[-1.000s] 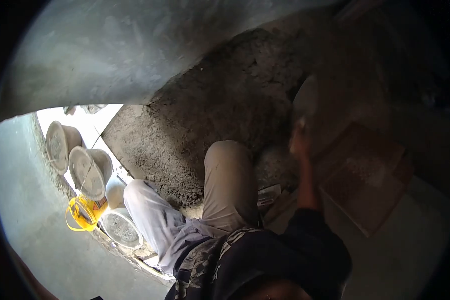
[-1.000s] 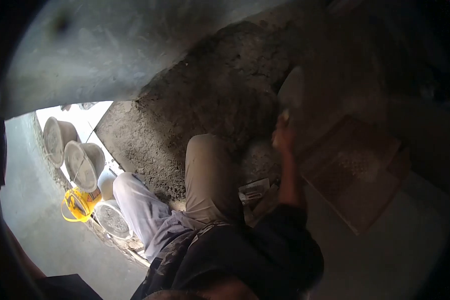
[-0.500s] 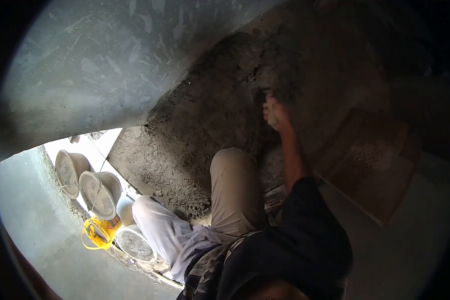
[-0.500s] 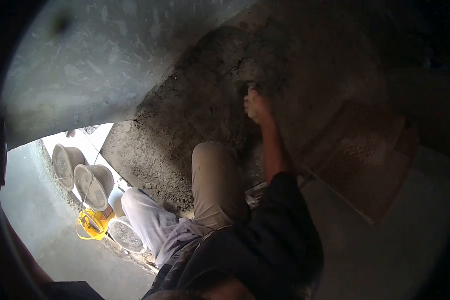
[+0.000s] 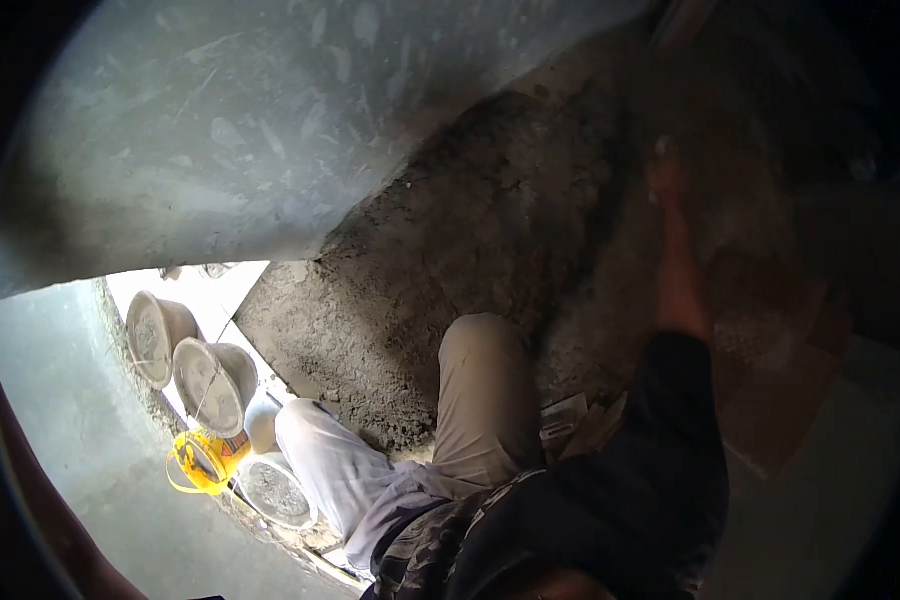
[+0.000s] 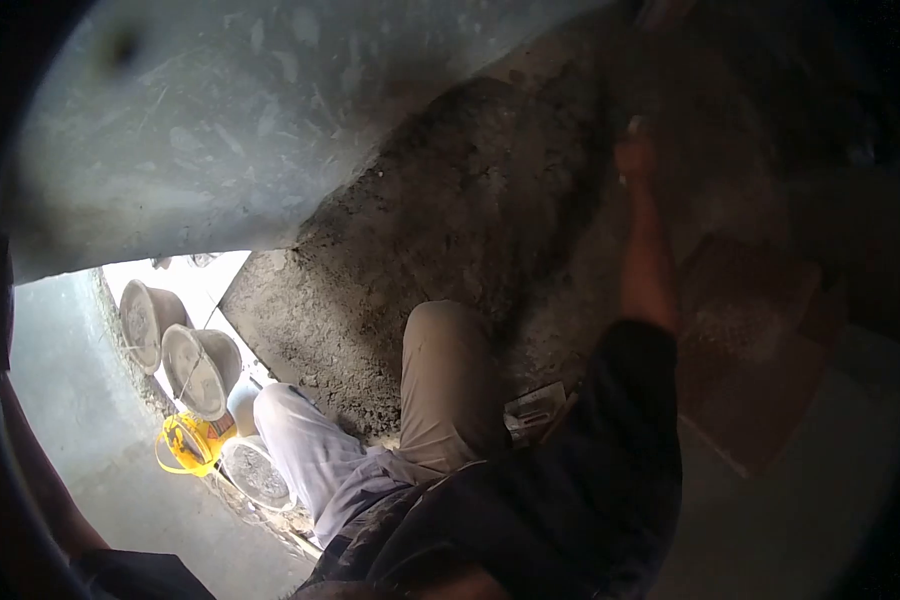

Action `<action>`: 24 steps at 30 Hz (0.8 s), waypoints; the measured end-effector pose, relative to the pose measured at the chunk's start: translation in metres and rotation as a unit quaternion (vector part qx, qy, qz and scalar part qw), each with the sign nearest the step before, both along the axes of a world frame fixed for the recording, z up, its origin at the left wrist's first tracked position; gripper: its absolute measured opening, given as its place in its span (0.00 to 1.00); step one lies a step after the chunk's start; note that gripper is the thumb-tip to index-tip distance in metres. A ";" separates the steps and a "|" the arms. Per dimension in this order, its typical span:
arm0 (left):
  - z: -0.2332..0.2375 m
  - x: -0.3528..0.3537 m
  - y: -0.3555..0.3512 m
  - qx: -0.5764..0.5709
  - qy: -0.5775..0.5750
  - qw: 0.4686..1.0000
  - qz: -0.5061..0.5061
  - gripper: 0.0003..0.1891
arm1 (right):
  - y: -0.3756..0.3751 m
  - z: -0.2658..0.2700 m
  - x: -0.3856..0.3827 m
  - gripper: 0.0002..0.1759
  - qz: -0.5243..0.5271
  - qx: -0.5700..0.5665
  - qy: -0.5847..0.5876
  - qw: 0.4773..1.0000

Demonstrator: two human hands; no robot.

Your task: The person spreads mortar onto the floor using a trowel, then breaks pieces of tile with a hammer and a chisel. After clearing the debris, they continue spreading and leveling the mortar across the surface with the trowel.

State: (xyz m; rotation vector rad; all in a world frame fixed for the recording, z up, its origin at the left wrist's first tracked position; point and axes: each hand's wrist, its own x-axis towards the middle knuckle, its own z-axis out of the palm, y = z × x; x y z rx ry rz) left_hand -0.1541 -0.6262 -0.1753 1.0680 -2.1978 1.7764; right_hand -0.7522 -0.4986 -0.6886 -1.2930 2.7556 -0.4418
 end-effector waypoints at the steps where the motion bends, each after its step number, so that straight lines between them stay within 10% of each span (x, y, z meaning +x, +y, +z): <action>1: -0.002 0.006 0.001 0.002 -0.004 1.000 0.009 0.33 | 0.010 0.023 0.041 0.18 -0.035 -0.049 -0.187 0.980; 12: -0.008 0.062 0.028 0.008 -0.045 0.992 0.120 0.33 | 0.042 -0.057 0.273 0.13 -0.129 -0.110 -0.603 0.780; 14: -0.008 0.058 0.027 0.003 -0.048 0.992 0.116 0.33 | -0.004 -0.193 0.241 0.12 0.107 -0.201 -0.552 0.802; 16: -0.005 0.054 0.026 -0.008 -0.052 0.992 0.113 0.34 | -0.044 -0.060 0.272 0.11 -0.176 -0.126 -0.663 0.716; 24: 0.003 0.047 0.013 -0.027 -0.041 0.996 0.074 0.34 | -0.047 -0.007 0.177 0.13 -0.072 -0.179 -0.678 0.709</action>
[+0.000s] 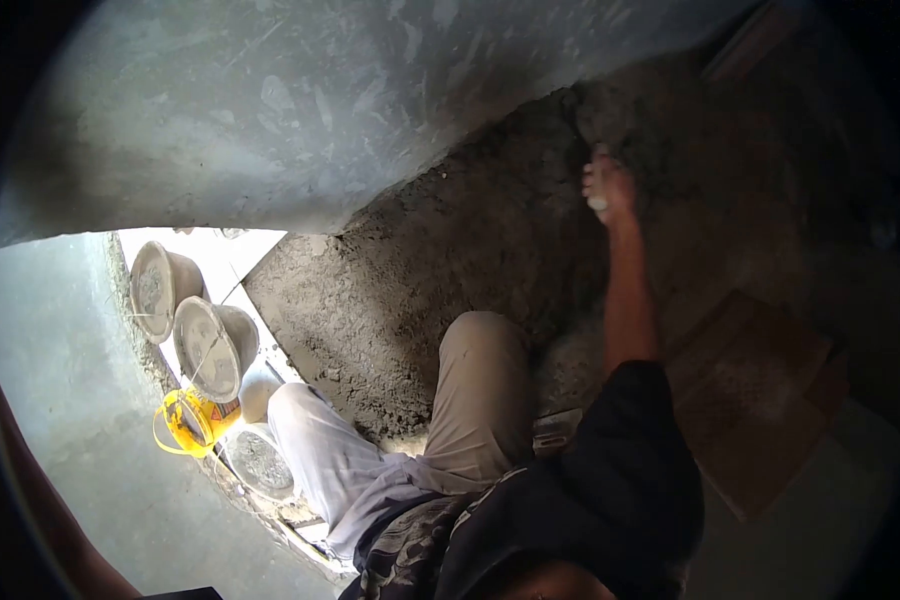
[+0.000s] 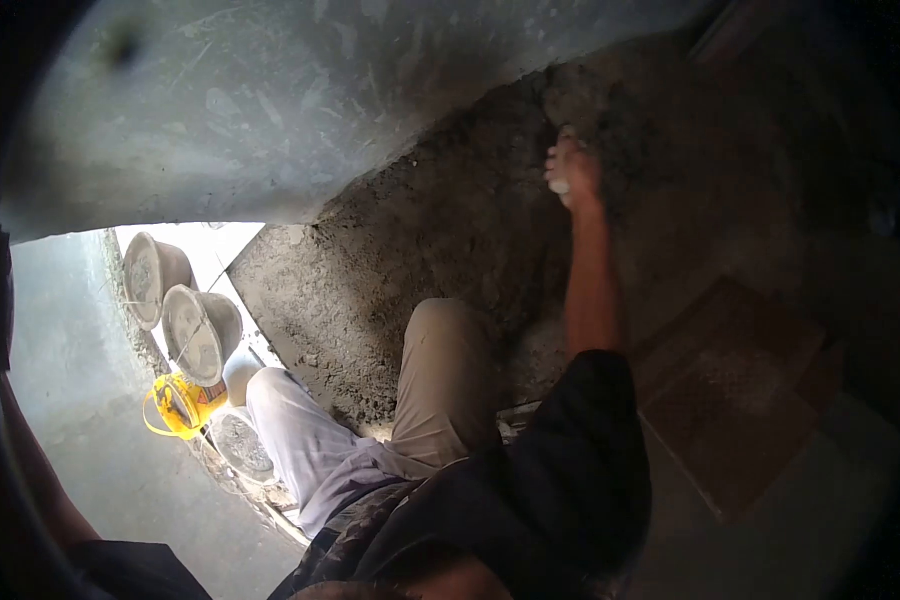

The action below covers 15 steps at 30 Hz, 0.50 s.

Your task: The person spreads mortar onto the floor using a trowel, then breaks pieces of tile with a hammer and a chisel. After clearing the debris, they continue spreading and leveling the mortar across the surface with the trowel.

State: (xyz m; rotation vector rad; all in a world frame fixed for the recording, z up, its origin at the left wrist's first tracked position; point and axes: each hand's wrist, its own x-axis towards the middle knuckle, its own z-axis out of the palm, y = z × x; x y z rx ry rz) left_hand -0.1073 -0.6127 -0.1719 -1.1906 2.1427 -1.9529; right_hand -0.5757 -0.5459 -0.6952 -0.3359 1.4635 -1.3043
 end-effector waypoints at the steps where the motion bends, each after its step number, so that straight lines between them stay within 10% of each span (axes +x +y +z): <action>1: -0.001 -0.002 -0.003 0.003 0.002 1.000 -0.007 0.34 | 0.010 0.003 -0.025 0.13 0.000 -0.043 -0.032 0.999; 7: -0.006 -0.018 -0.010 0.001 0.012 0.999 -0.040 0.34 | 0.030 0.016 -0.164 0.13 0.007 -0.138 -0.411 0.901; 11: -0.013 -0.020 -0.011 0.009 0.004 0.999 -0.046 0.34 | 0.056 -0.027 -0.192 0.15 0.019 -0.145 -0.410 0.900; 13: -0.021 -0.026 -0.017 0.016 0.002 0.998 -0.054 0.34 | 0.090 0.003 -0.126 0.16 0.079 0.091 0.113 0.986; 15: -0.030 -0.033 -0.023 0.027 -0.001 0.998 -0.065 0.34 | 0.139 -0.021 -0.077 0.19 0.083 0.105 0.226 0.965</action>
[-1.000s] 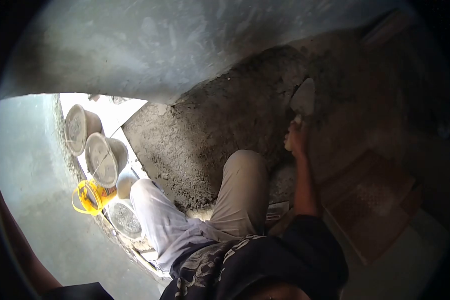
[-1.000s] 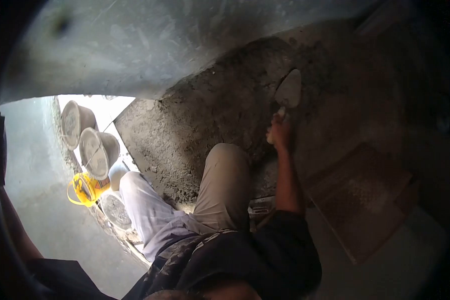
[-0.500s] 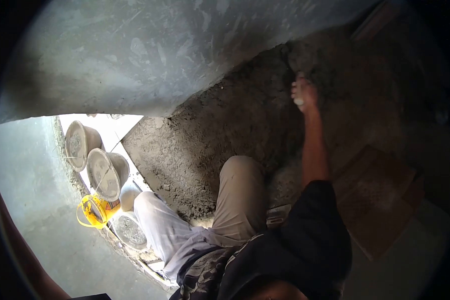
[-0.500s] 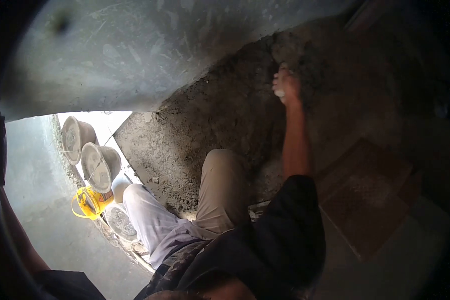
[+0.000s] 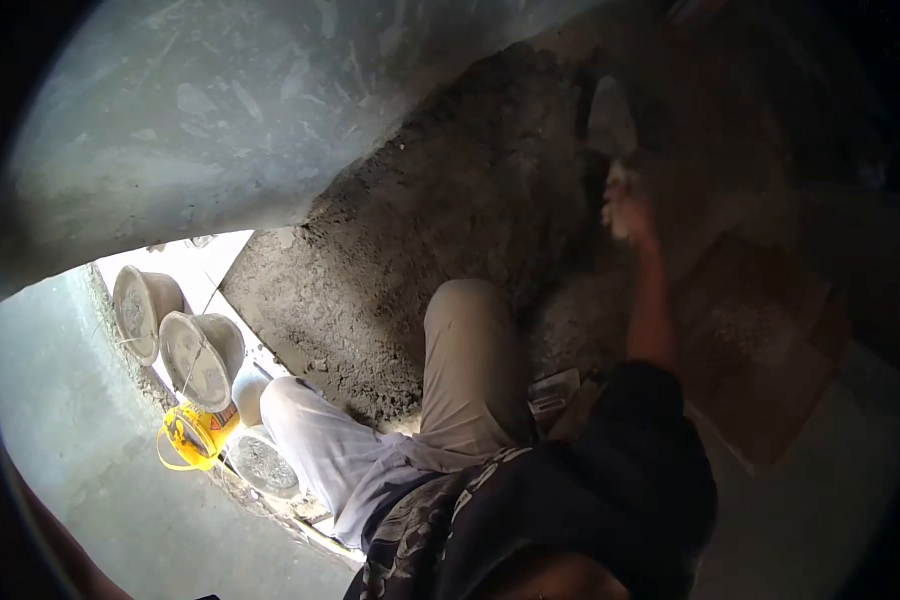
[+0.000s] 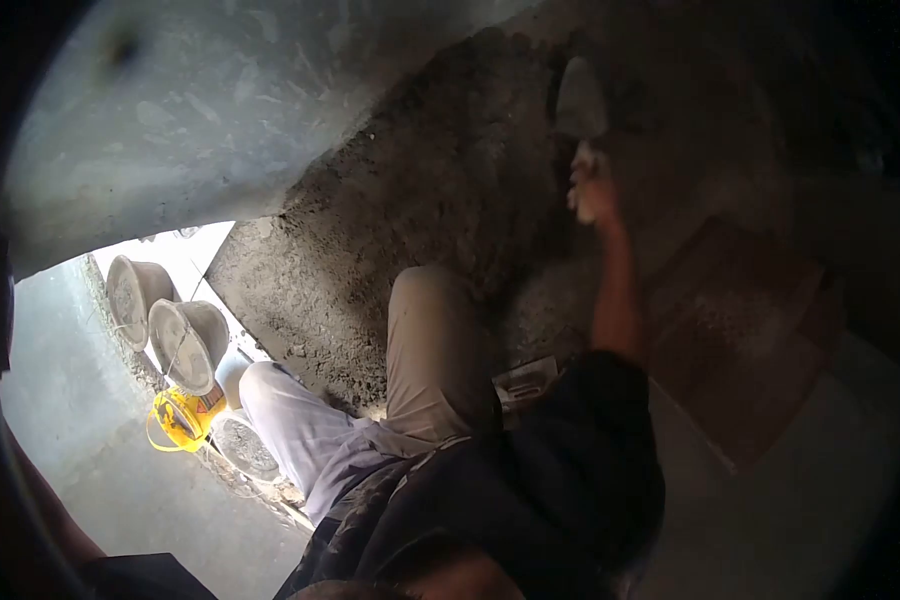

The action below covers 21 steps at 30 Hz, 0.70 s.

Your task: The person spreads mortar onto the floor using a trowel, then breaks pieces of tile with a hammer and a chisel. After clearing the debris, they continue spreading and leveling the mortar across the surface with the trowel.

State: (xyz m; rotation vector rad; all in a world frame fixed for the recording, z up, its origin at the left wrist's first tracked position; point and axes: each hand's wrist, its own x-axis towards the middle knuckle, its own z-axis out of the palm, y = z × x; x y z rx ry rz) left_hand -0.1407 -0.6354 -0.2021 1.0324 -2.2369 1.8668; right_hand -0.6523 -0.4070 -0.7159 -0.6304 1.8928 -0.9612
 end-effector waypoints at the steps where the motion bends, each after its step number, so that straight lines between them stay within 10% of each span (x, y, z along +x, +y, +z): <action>1: -0.003 -0.006 -0.004 0.001 -0.001 1.000 -0.008 0.34 | 0.043 0.020 0.060 0.26 -0.038 0.081 0.085 0.992; 3: -0.001 -0.008 -0.007 -0.004 -0.007 1.000 -0.010 0.34 | 0.100 -0.007 0.084 0.34 -0.059 0.081 0.018 0.995; 6: -0.005 -0.016 -0.014 -0.001 -0.021 1.000 -0.018 0.35 | 0.168 -0.035 0.130 0.35 -0.009 0.066 0.295 0.953; 8: -0.009 -0.023 -0.019 -0.001 -0.023 0.999 -0.029 0.35 | 0.164 -0.003 0.157 0.36 -0.037 0.128 0.127 0.983; 11: -0.012 -0.027 -0.022 -0.002 -0.023 0.999 -0.039 0.35 | 0.157 -0.101 0.160 0.31 -0.043 0.045 0.134 0.989; 15: -0.006 -0.027 -0.021 -0.021 -0.025 0.998 -0.049 0.35 | 0.062 -0.043 0.156 0.14 -0.161 0.043 -0.195 0.967; 21: -0.008 -0.040 -0.014 -0.032 -0.010 0.996 -0.081 0.35 | 0.056 0.017 0.128 0.11 -0.160 0.068 -0.185 0.967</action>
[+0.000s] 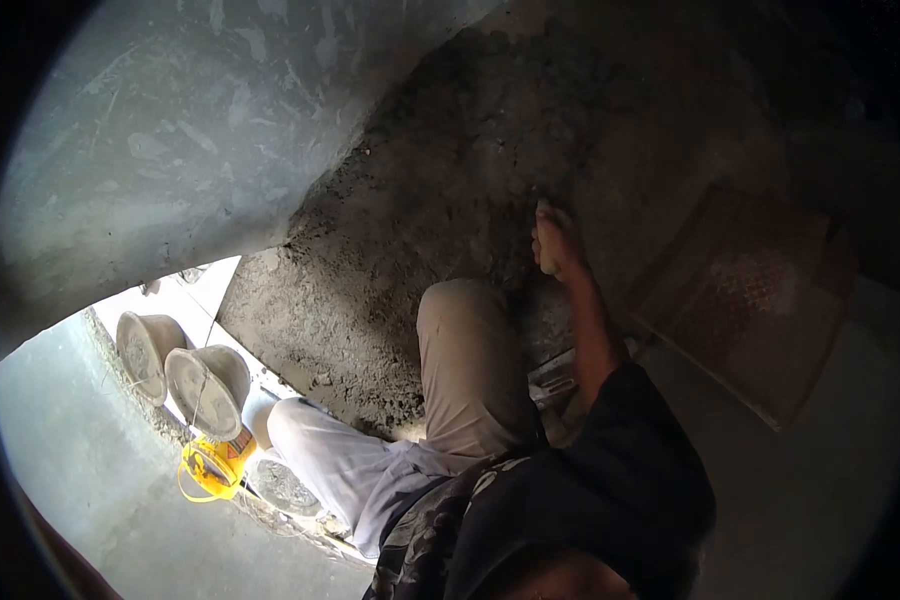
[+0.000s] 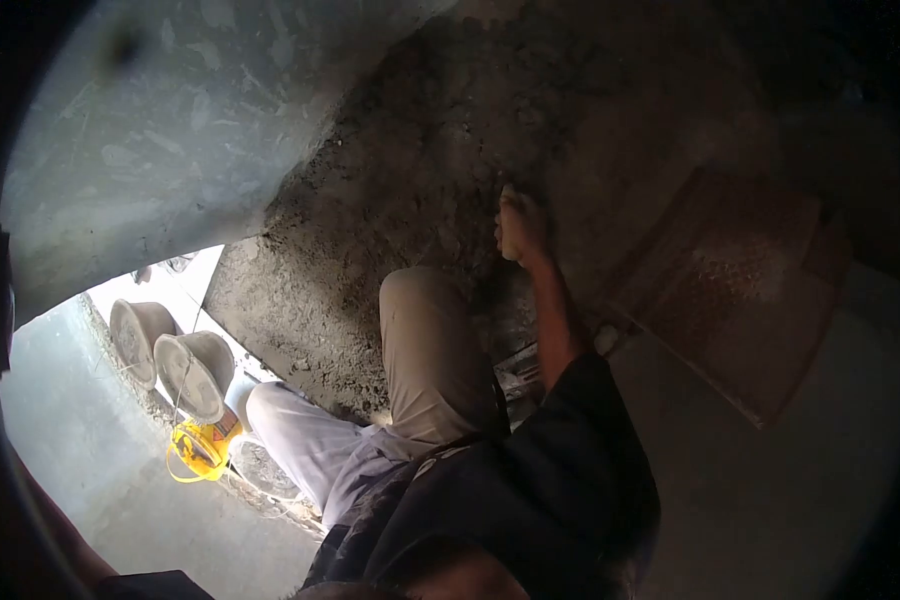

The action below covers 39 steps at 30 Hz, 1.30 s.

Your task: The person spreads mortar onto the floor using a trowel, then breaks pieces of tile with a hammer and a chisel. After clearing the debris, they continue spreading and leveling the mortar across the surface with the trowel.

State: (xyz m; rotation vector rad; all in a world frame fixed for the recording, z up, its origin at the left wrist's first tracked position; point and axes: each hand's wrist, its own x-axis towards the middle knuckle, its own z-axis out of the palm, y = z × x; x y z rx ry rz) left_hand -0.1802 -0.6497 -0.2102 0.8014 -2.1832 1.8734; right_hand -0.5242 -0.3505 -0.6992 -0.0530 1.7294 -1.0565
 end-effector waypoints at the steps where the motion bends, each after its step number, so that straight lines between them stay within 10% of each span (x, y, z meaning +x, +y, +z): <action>1: 0.001 -0.001 0.000 0.001 -0.001 1.000 -0.003 0.35 | 0.010 0.007 -0.001 0.11 -0.003 0.002 -0.001 1.000; 10: 0.000 0.011 0.000 -0.011 0.003 1.000 -0.005 0.36 | 0.034 -0.032 -0.068 0.23 0.000 -0.021 0.383 0.924; 12: 0.002 0.018 0.002 -0.012 0.002 1.000 -0.003 0.36 | 0.049 -0.085 -0.089 0.27 0.188 0.177 0.650 0.714; 13: 0.005 0.021 0.002 -0.017 0.001 1.000 -0.002 0.36 | 0.050 -0.085 -0.091 0.27 0.187 0.174 0.651 0.715; 16: 0.011 0.028 0.000 -0.033 -0.011 0.999 0.009 0.36 | 0.054 -0.091 -0.075 0.31 0.197 0.255 0.521 0.791; 18: 0.007 0.029 -0.004 -0.033 -0.021 0.999 0.015 0.37 | 0.082 -0.090 -0.052 0.34 0.101 -0.029 0.514 0.852; 21: 0.001 0.026 -0.011 -0.030 -0.030 0.999 0.016 0.37 | 0.090 -0.024 0.015 0.35 0.094 0.040 0.229 0.968; 39: -0.019 -0.070 0.058 -0.086 -0.022 0.995 -0.050 0.38 | -0.043 -0.088 0.008 0.09 0.001 -0.133 -0.200 0.971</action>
